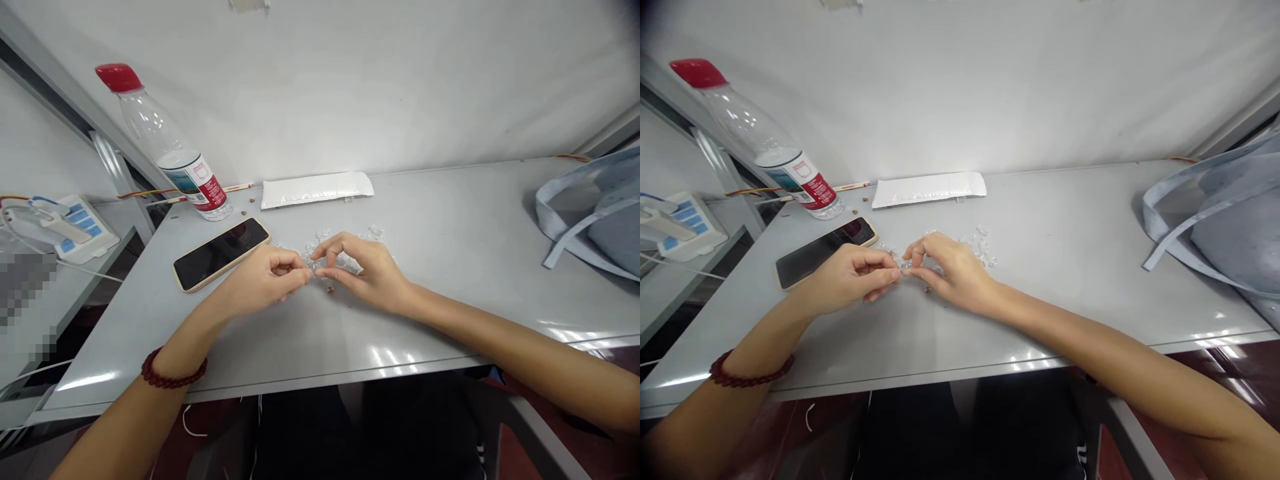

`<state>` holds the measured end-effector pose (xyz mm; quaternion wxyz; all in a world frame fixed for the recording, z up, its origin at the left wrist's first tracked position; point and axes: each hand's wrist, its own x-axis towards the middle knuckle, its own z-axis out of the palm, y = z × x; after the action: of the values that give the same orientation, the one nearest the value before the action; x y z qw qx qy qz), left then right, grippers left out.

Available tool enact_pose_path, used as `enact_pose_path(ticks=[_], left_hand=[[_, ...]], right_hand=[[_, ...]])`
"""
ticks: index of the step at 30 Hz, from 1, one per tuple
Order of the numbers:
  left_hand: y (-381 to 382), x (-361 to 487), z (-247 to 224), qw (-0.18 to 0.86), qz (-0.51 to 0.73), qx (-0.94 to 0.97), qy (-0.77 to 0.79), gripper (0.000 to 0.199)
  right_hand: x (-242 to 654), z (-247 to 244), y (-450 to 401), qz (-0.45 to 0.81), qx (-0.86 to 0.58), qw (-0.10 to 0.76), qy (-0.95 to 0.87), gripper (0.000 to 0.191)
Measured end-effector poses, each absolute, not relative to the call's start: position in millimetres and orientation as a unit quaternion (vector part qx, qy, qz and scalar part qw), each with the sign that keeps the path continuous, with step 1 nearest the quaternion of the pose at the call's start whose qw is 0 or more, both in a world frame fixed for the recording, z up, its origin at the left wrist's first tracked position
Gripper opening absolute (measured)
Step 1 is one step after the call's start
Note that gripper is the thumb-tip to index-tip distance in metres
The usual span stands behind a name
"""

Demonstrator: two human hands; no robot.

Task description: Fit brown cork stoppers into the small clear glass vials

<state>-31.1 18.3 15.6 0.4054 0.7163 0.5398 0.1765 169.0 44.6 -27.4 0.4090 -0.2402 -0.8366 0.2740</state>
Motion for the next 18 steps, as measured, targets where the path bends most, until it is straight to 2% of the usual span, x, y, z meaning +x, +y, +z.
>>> enact_pose_path(ticks=[1, 3, 8, 13, 18], left_hand=[[18, -31, 16, 0.375, 0.167, 0.728, 0.549, 0.026], [17, -31, 14, 0.328, 0.14, 0.75, 0.556, 0.024], [17, -32, 11, 0.311, 0.078, 0.787, 0.527, 0.031], [21, -49, 21, 0.268, 0.112, 0.76, 0.582, 0.029], [25, -62, 21, 0.282, 0.075, 0.748, 0.596, 0.018]], right_hand=[[171, -27, 48, 0.268, -0.247, 0.389, -0.846, 0.006], [174, -27, 54, 0.24, -0.242, 0.343, -0.875, 0.012], [179, -26, 61, 0.177, -0.211, 0.253, -0.927, 0.029], [179, -28, 60, 0.153, -0.202, 0.212, -0.944, 0.034], [178, -29, 60, 0.117, -0.225, 0.218, -0.942, 0.027]])
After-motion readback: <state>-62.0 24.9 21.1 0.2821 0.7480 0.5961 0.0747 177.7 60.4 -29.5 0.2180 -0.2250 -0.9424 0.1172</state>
